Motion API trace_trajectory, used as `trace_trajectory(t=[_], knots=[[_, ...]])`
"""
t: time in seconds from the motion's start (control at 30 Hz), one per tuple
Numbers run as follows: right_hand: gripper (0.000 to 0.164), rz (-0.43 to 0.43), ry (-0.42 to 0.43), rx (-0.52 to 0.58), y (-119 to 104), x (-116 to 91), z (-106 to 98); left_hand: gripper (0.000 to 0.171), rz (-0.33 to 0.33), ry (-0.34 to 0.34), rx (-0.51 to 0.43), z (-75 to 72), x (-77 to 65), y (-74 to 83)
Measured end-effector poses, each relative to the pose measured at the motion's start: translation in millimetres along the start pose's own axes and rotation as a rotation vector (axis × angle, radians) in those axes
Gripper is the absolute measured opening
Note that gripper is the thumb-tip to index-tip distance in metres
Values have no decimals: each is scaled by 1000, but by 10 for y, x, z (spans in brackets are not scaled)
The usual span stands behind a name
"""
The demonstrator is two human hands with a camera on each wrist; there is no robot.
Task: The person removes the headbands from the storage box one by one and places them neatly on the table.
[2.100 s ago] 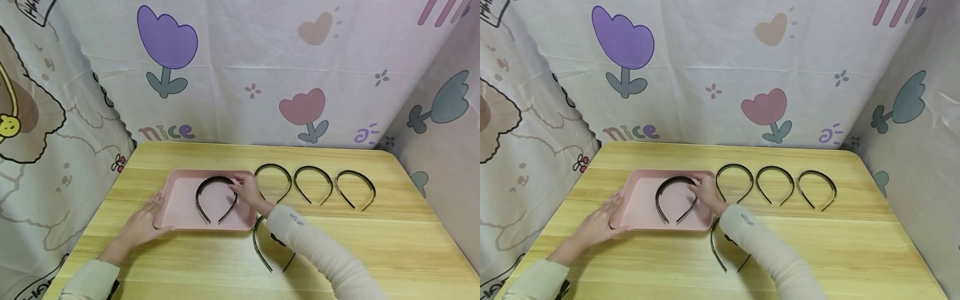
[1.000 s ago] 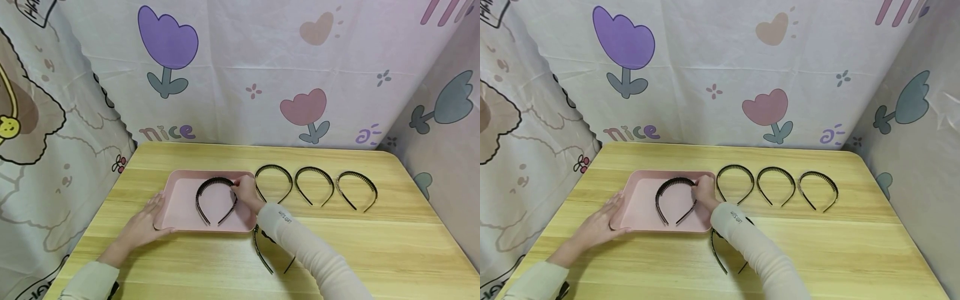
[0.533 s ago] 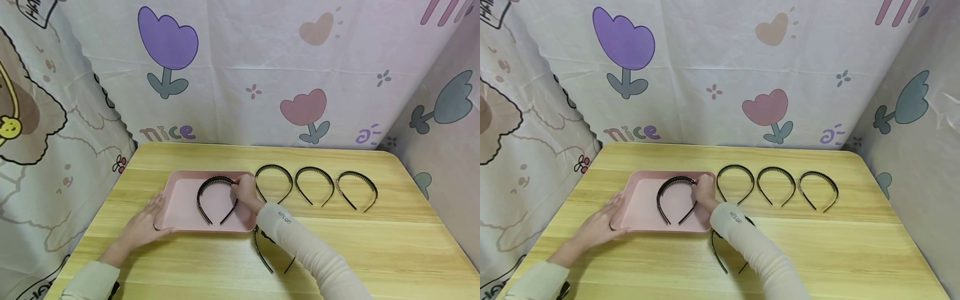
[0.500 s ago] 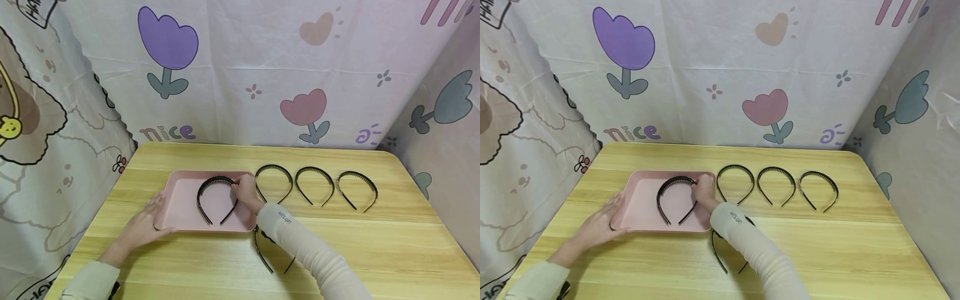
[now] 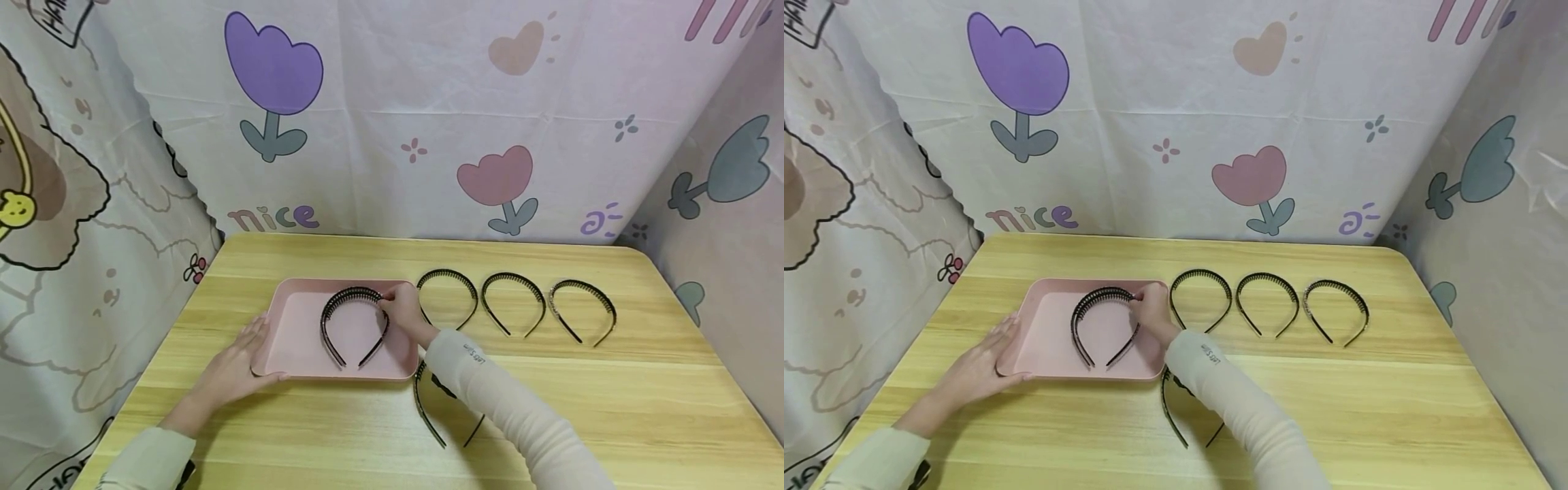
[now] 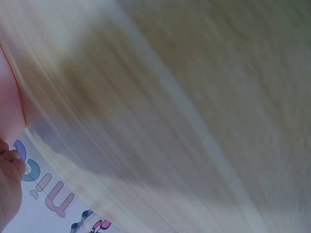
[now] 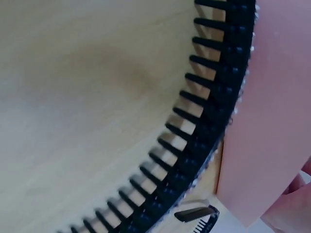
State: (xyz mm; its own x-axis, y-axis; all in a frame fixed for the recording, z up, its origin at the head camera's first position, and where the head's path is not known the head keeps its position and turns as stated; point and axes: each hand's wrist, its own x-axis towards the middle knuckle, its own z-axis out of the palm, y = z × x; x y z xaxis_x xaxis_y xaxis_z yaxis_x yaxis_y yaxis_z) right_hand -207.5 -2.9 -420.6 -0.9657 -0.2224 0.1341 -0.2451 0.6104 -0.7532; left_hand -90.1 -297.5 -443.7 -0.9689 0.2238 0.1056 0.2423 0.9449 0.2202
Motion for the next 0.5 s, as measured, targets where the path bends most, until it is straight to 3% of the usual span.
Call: trace_trajectory(t=[0.5], knots=[[8, 86, -80, 41, 38, 38, -257, 104, 14, 5, 7, 13, 0, -20]])
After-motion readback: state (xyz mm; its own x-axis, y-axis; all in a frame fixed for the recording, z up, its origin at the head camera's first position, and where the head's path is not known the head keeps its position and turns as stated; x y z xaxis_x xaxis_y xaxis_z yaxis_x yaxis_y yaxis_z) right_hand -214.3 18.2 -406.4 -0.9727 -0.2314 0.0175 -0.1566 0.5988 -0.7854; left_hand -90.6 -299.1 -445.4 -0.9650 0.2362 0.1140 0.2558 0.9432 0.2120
